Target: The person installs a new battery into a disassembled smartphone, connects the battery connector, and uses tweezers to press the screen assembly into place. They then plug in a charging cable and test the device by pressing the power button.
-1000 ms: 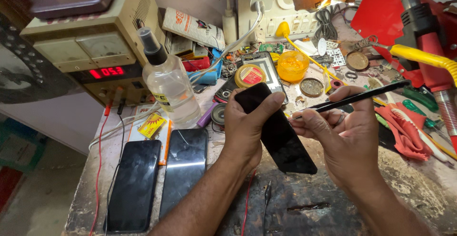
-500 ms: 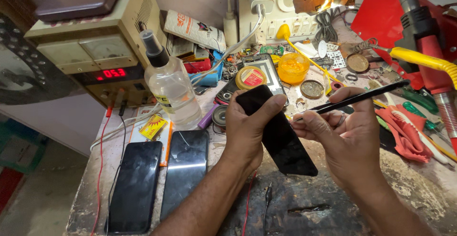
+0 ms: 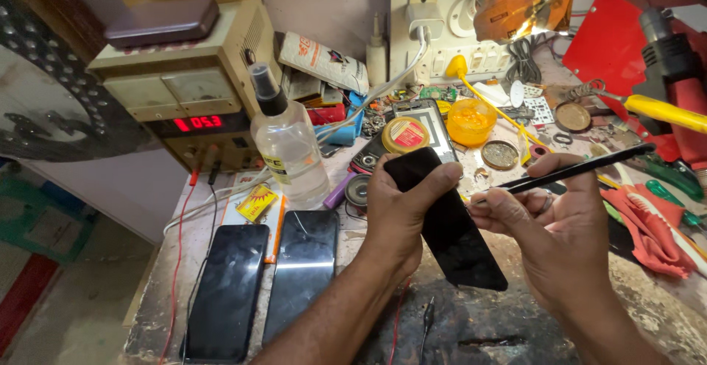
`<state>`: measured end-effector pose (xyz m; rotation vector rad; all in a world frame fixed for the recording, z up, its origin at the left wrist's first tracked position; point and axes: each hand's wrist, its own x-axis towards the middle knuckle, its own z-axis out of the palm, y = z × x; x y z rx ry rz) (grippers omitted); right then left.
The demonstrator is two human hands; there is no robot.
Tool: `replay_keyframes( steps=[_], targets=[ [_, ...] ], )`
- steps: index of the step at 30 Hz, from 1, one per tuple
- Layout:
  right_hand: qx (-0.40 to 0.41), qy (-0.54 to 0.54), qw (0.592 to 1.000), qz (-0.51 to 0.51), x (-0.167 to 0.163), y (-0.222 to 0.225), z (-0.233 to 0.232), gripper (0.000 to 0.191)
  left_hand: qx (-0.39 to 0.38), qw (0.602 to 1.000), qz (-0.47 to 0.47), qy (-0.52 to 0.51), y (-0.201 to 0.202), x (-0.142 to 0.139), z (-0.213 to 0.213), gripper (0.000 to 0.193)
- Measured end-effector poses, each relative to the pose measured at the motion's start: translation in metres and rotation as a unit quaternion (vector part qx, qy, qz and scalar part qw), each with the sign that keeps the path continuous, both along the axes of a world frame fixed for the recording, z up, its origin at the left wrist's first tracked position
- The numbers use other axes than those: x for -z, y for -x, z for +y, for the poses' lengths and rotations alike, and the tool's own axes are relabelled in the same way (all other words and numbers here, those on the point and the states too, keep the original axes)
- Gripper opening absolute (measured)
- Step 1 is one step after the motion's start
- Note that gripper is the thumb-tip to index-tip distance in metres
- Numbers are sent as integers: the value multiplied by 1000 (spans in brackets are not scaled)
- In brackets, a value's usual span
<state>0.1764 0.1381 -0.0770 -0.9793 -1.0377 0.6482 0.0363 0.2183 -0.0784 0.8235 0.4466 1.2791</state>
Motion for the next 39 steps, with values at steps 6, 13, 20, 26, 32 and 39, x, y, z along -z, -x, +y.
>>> replay_keyframes(
  steps=[6,13,20,26,32,39],
  targets=[
    [7,2,1000,-14,-1,0,0,45,6,1000,1,-1,1,-2,0,51],
    [0,-1,1000,-15,0,0,1,44,10,1000,1,1,1,-1,-1,52],
    [-3,-13,1000,4,10,-1,0,42,13,1000,-1,-11,1,4,2,52],
    [-47,-41,997,55,20,-9,-3,39,32,999,-9,-28,-4,10,4,53],
    [-54,-44,995,70,22,-13,-5,38,39,999,-12,-30,-8,12,5,54],
    [-38,-36,998,41,19,-12,-4,39,41,999,-6,-33,-9,15,8,56]
  ],
)
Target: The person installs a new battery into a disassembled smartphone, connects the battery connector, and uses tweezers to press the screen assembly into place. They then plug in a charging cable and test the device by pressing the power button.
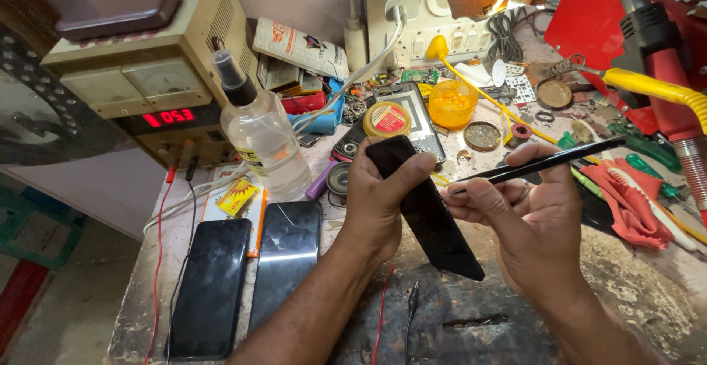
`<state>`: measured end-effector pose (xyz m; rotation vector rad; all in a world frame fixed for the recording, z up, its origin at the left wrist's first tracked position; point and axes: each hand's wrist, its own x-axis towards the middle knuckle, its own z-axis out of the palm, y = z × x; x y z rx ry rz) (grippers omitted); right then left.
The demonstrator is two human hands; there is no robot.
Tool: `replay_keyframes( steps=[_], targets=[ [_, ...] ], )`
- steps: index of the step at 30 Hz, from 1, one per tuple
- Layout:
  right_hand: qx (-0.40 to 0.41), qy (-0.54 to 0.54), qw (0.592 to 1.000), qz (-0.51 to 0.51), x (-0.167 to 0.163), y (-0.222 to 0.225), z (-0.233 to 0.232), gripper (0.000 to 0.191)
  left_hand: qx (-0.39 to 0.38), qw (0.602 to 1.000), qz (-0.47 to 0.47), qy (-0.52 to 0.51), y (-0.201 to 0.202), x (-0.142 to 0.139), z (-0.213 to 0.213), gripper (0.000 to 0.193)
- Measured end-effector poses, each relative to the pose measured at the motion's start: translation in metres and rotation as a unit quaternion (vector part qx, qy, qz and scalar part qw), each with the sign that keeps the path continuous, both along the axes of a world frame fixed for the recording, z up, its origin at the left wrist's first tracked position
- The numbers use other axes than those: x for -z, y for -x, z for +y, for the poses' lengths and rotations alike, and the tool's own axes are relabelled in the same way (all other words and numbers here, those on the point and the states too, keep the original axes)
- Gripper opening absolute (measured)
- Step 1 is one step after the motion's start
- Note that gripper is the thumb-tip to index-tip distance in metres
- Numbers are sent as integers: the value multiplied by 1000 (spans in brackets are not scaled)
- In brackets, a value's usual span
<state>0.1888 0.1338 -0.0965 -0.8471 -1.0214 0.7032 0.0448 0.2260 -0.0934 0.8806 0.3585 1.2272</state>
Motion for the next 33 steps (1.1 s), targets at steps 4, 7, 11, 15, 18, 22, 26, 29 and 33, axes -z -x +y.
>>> replay_keyframes(
  steps=[4,7,11,15,18,22,26,29,33],
  targets=[
    [-4,-2,1000,-6,1,-3,1,39,2,1000,-3,0,-3,6,4,56],
    [-21,0,1000,-2,2,-5,-1,38,15,1000,-6,-14,-3,11,7,55],
    [-59,-32,998,10,5,-8,-11,40,114,989,-76,-52,-1,17,6,53],
    [-16,-41,993,-114,2,-9,-19,22,206,965,-150,-64,1,19,5,53],
    [87,-76,948,-297,-4,-8,-19,6,194,964,-167,-75,-2,14,9,56],
    [146,-20,909,-389,-10,0,-13,17,138,978,-138,-68,-3,4,12,62],
    [180,31,887,-424,-12,6,-15,28,64,989,-49,-124,-6,-7,7,63],
    [224,-35,870,-438,-15,2,-17,17,-75,938,132,-310,2,-18,6,51],
    [220,-71,864,-446,-17,-2,-17,33,-96,850,302,-422,28,-30,12,49]
  ],
)
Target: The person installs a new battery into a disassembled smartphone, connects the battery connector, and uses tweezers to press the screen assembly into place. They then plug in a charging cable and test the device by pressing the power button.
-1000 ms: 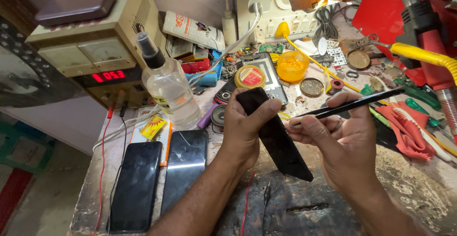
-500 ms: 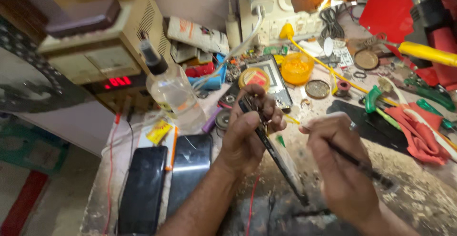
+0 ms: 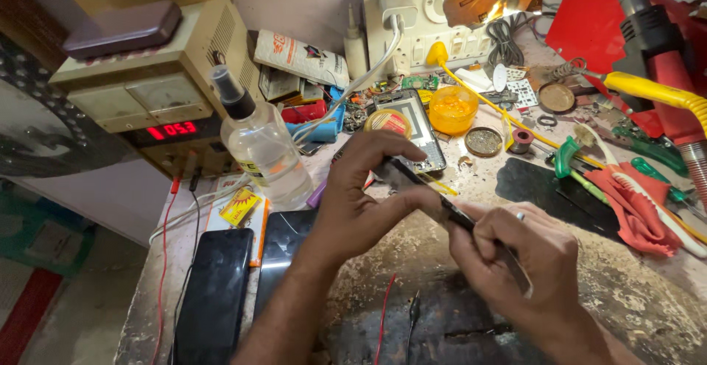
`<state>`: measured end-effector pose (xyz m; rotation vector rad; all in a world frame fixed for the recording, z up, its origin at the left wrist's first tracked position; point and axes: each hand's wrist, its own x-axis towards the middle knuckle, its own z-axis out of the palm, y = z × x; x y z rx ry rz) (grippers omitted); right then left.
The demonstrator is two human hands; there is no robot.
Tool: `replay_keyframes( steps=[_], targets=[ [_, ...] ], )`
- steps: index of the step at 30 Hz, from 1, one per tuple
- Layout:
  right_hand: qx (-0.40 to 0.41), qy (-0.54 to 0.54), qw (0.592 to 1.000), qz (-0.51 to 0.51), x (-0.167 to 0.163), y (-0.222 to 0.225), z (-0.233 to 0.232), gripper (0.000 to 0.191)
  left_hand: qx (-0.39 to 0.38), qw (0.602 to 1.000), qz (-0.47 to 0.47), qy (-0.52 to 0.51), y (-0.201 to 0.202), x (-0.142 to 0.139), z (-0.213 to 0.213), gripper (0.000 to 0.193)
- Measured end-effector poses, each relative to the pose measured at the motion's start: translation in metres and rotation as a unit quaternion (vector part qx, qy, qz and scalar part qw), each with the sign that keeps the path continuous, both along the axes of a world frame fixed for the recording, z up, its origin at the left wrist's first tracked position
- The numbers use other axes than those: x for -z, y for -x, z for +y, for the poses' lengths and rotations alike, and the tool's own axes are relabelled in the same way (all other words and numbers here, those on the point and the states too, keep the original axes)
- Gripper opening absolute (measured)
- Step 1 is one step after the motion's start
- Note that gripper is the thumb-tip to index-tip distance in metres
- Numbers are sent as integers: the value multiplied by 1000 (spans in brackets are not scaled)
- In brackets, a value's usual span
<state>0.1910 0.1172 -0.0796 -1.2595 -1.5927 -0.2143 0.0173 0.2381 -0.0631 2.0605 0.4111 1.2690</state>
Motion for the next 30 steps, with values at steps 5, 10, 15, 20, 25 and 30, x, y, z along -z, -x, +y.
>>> replay_keyframes(
  steps=[5,10,15,20,25,30],
  targets=[
    [5,18,999,-38,0,2,3,32,66,996,57,-15,16,2,9,39],
    [-3,48,998,-31,-1,9,5,32,70,994,75,45,20,11,15,29],
    [-103,84,974,182,-3,-1,3,12,77,989,43,118,22,18,16,27],
    [-170,71,935,303,3,-34,12,33,85,993,17,77,11,31,16,29],
    [-288,155,810,487,7,-54,17,34,111,963,15,245,-2,49,18,26],
    [-148,248,874,391,-4,-48,27,36,100,965,28,242,-8,60,22,26]
  ],
)
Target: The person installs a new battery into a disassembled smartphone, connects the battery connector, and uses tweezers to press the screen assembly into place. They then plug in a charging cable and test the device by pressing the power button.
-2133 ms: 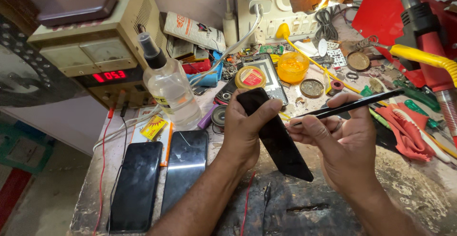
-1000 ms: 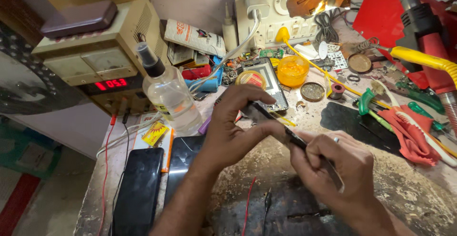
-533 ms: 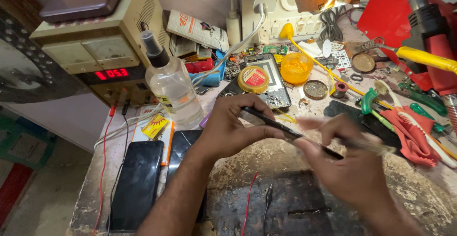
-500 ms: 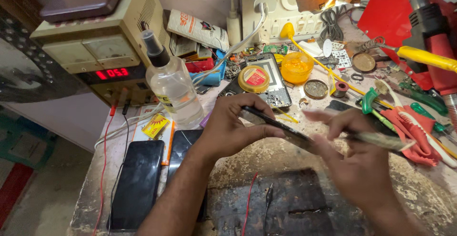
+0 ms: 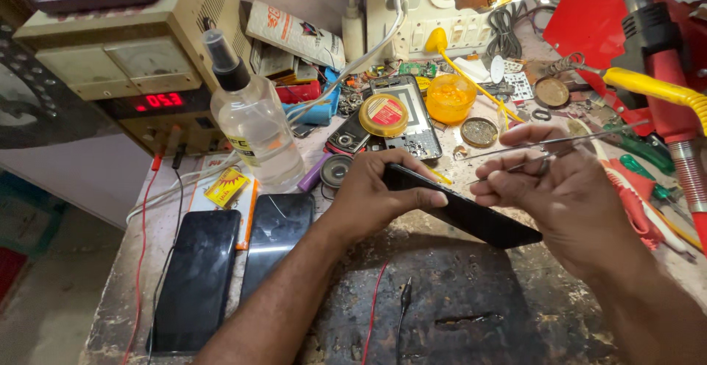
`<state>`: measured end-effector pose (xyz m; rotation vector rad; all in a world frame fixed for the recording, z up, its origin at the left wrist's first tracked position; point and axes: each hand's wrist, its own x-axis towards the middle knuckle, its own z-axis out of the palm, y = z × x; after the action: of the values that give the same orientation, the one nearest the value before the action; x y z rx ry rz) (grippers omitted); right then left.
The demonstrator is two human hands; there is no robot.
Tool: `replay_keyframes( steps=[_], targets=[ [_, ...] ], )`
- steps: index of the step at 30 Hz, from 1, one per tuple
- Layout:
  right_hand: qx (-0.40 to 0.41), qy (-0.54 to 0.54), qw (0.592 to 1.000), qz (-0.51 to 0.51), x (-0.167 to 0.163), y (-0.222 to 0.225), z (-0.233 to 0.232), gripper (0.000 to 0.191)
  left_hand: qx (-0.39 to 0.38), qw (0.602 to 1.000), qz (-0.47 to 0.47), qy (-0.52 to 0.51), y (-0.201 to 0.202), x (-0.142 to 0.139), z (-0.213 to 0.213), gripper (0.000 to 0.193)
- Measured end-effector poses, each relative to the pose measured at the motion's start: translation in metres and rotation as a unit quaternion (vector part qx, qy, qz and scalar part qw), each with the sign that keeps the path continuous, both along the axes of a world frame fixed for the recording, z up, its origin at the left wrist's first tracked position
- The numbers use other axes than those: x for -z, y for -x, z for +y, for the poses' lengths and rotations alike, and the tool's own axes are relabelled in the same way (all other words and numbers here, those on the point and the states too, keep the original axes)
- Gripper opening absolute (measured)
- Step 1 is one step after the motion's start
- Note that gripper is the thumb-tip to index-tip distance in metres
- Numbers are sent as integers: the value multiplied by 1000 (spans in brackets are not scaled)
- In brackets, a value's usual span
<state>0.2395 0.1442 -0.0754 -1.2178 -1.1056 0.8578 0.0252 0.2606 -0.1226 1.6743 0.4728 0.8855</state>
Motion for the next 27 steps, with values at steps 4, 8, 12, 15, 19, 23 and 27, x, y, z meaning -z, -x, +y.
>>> replay_keyframes(
  steps=[4,8,12,15,19,23,27],
  targets=[
    [25,17,997,-74,-9,10,3,42,8,999,-3,32,-2,4,1,27],
    [17,2,995,-95,-9,21,4,43,-2,1000,12,26,1,5,3,27],
    [27,8,996,-90,-6,24,6,44,4,1000,6,19,2,5,3,27],
    [26,-2,996,-87,-2,22,7,44,8,1000,9,17,0,4,4,27],
    [7,-36,997,-67,3,18,8,44,7,1000,16,7,-2,3,4,26],
    [2,-35,998,-50,7,14,7,43,17,1000,1,16,-4,2,4,26],
    [2,-40,998,-57,8,13,7,42,14,1000,10,3,-3,3,4,25]
  ],
)
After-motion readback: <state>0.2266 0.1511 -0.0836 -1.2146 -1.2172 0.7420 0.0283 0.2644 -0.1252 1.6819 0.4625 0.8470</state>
